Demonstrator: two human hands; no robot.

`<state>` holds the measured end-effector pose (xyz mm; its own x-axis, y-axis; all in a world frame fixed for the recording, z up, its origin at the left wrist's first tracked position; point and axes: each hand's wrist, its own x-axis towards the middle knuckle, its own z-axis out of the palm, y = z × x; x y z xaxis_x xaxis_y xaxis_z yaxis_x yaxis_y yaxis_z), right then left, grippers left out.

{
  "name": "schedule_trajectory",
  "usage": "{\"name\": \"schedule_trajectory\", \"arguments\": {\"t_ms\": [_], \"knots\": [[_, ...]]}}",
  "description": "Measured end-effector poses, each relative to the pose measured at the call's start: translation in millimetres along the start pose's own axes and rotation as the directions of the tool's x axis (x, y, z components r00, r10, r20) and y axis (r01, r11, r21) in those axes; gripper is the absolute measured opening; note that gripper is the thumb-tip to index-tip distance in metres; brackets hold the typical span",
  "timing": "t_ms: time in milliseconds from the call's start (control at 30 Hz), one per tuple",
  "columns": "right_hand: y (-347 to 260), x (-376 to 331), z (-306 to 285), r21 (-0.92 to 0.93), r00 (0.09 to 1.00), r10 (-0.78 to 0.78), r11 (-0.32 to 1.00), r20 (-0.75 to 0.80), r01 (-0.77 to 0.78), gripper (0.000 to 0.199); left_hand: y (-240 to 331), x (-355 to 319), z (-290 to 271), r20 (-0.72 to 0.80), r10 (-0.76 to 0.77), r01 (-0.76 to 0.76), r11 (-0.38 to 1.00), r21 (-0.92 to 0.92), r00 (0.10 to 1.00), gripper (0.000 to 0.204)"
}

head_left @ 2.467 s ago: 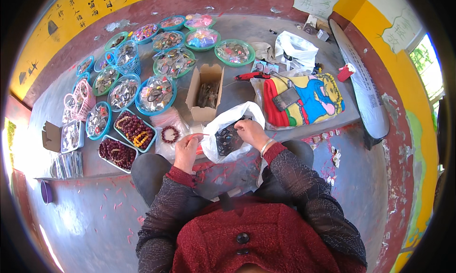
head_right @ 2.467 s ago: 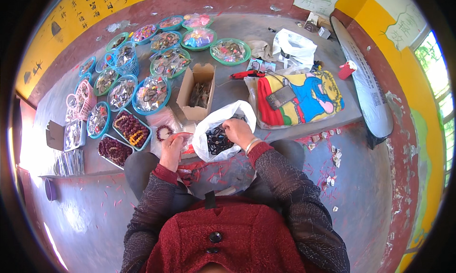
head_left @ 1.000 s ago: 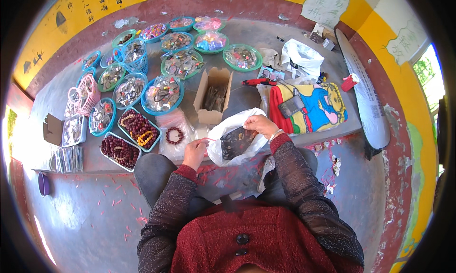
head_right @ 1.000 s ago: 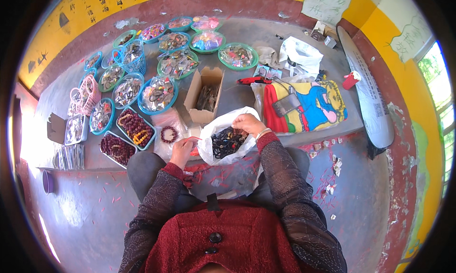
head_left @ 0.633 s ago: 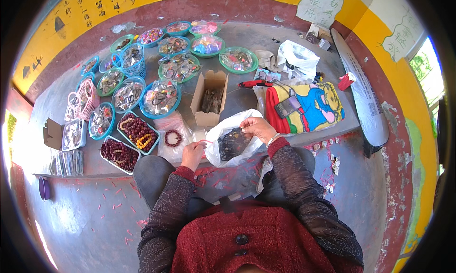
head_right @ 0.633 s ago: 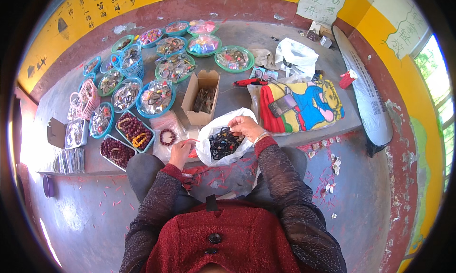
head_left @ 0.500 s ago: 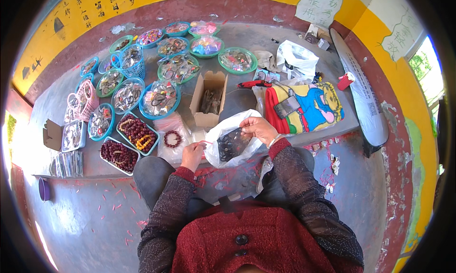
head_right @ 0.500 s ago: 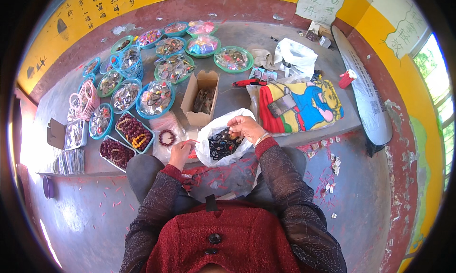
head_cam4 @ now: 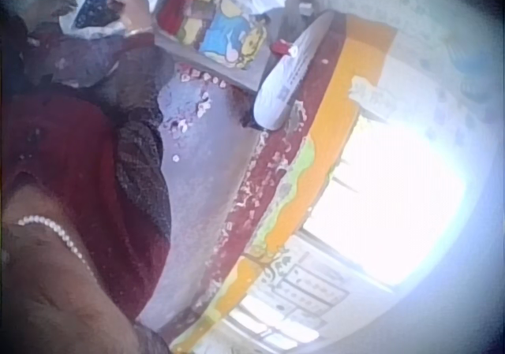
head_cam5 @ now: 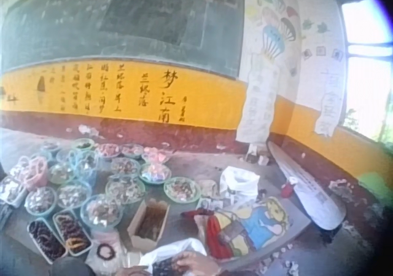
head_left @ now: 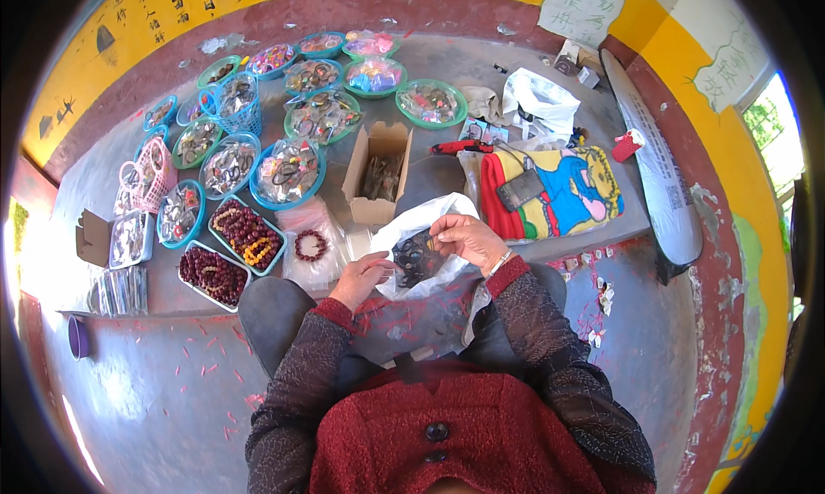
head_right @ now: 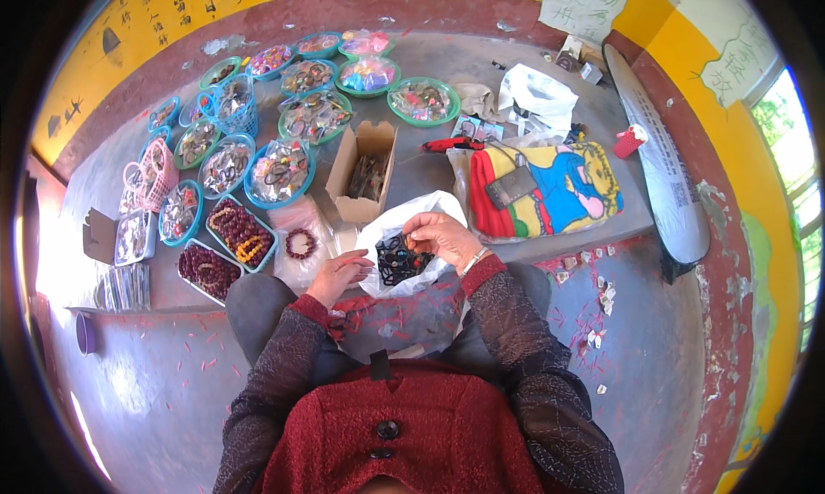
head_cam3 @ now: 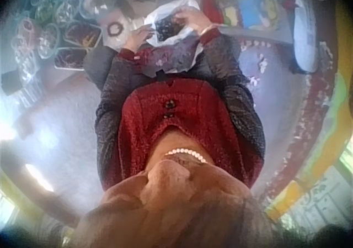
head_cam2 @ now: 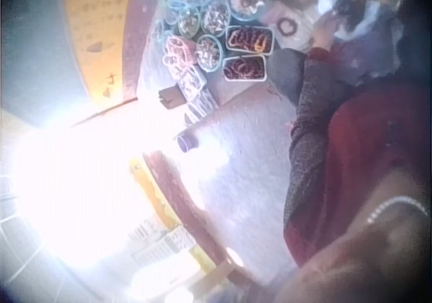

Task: The person sits on the floor and sorts small dark beads from a white plastic bag into a cardboard box. They also handle a small black pouch and a colorful cloth bag placed nearby on the floor.

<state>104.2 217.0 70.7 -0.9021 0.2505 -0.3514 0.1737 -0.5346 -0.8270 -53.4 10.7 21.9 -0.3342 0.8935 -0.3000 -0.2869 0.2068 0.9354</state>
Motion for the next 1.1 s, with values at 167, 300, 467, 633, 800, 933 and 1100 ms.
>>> {"name": "schedule_trajectory", "arguments": {"t_ms": [167, 300, 467, 633, 800, 933, 1100], "knots": [[4, 2, 10, 0.049, 0.980, 0.025, 0.998, 0.200, -0.035, 0.010, 9, -5, 0, 0.228, 0.062, -0.040, 0.994, -0.097, 0.972, 0.027], [14, 5, 17, 0.034, 0.973, 0.045, 0.998, 0.228, -0.054, 0.011, 13, -7, 4, 0.304, 0.049, -0.021, 0.995, -0.095, 0.951, 0.029], [18, 8, 22, -0.017, 0.988, 0.063, 0.998, 0.138, -0.061, 0.012, 24, -16, 7, 0.312, -0.110, 0.173, 0.968, -0.184, 0.944, 0.031], [27, 18, 16, -0.448, 0.974, -0.219, 0.877, -0.056, 0.171, 0.023, 30, -15, 4, 0.235, -0.126, 0.213, 0.895, -0.392, 0.964, 0.031], [11, 7, 41, -0.672, 0.947, -0.291, 0.675, 0.136, 0.304, 0.050, 29, -18, -1, 0.237, -0.209, 0.281, 0.901, -0.329, 0.949, 0.029], [29, 10, 38, -0.769, 0.938, -0.161, 0.539, 0.307, 0.344, 0.055, 29, -15, 8, 0.372, -0.256, 0.339, 0.924, -0.178, 0.892, 0.030], [30, 13, 36, -0.768, 0.980, -0.037, 0.615, 0.195, 0.176, 0.025, 14, -9, -1, 0.412, -0.197, 0.271, 0.954, -0.129, 0.890, 0.029]]}}
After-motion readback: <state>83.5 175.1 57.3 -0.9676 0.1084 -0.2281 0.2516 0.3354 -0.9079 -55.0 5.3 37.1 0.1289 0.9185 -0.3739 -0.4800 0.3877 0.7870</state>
